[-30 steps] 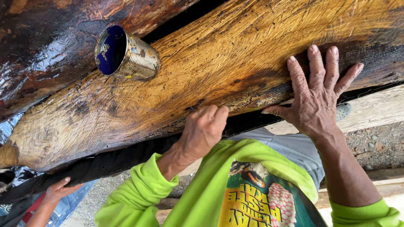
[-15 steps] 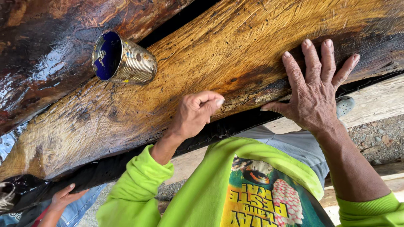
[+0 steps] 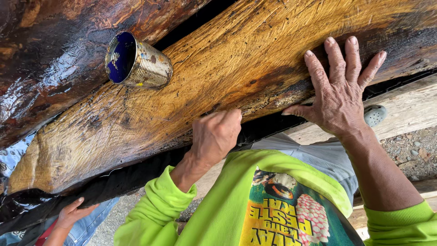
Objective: The person pours a dark liquid coating from a tin can onto a large wooden log slab and spreads it across the bare wood, then picks small debris off the wet coated surface by hand and with a small tool.
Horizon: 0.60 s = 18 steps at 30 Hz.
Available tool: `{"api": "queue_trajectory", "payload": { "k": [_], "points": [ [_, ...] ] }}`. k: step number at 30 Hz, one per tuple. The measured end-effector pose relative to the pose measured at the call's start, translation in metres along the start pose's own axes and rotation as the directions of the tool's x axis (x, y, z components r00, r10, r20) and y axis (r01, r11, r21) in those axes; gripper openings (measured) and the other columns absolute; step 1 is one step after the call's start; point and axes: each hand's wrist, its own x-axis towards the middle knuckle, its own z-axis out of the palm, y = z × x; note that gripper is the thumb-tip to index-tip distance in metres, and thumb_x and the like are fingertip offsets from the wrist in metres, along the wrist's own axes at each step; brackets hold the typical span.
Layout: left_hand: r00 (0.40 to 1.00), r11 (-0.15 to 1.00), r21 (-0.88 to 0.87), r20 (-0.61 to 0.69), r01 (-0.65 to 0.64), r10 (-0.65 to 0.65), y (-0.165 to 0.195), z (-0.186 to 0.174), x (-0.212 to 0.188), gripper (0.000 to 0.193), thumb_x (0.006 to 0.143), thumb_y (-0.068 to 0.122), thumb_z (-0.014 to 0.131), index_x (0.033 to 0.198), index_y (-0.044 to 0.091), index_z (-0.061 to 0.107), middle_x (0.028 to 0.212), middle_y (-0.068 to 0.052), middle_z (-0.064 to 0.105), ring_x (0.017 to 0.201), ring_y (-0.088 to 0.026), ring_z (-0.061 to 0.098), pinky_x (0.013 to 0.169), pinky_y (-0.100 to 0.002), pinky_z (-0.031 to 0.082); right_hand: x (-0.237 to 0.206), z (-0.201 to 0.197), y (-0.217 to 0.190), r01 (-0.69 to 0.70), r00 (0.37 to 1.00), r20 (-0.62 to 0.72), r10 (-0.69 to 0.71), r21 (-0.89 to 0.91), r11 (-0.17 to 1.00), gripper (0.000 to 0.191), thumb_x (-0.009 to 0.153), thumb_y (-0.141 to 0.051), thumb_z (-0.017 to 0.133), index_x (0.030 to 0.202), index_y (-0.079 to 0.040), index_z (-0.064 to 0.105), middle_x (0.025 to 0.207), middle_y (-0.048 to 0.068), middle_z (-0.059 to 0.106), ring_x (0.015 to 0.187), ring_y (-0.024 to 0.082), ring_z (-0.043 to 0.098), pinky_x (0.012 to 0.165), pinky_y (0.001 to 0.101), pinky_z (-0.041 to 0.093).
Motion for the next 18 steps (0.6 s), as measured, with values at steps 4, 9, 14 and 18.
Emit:
{"api": "queue_trajectory", "payload": {
  "k": [4,9,14,18],
  "points": [
    [0.991,0.997,-0.011,0.112,-0.079,0.08,-0.004,-0.004,0.009,0.011,0.095,0.006,0.064,0.087,0.005,0.058,0.074,-0.013,0.065,0.069,-0.033,0.068,0.058,-0.045,0.052,0.0,0.0,0.0,0.003,1.0,0.014,-0.003,-0.009,1.0,0.122,0.07,-0.075,0.08,0.169,-0.014,0.044,0.176,0.022,0.026,0.163,0.051,0.01,0.117,0.0841,-0.004],
    [0.988,0.98,-0.196,0.144,-0.032,0.062,-0.021,-0.003,0.017,0.012,0.097,0.007,0.065,0.088,0.003,0.058,0.076,-0.016,0.065,0.068,-0.035,0.068,0.059,-0.045,0.053,0.0,0.002,0.0,0.025,1.0,-0.002,-0.025,-0.003,1.0,0.12,0.072,-0.076,0.079,0.168,-0.013,0.044,0.174,0.025,0.024,0.161,0.053,0.011,0.115,0.0852,-0.004],
    [0.983,0.96,-0.269,0.135,-0.083,0.123,-0.034,-0.002,0.018,0.005,0.098,0.008,0.065,0.098,0.004,0.062,0.082,-0.015,0.068,0.074,-0.033,0.071,0.063,-0.042,0.056,0.0,0.002,0.001,0.02,1.0,0.001,-0.02,-0.011,1.0,0.12,0.071,-0.075,0.079,0.167,-0.013,0.044,0.174,0.025,0.024,0.161,0.053,0.011,0.115,0.0853,-0.003],
    [0.949,0.968,-0.056,0.19,-0.244,0.25,-0.035,0.0,0.009,0.004,0.098,0.004,0.062,0.098,0.0,0.06,0.075,-0.015,0.064,0.071,-0.032,0.069,0.064,-0.042,0.055,-0.001,0.003,0.0,0.024,1.0,-0.003,-0.024,-0.01,1.0,0.12,0.071,-0.075,0.08,0.167,-0.012,0.044,0.174,0.025,0.024,0.161,0.053,0.011,0.115,0.0856,-0.003]
  ]
}}
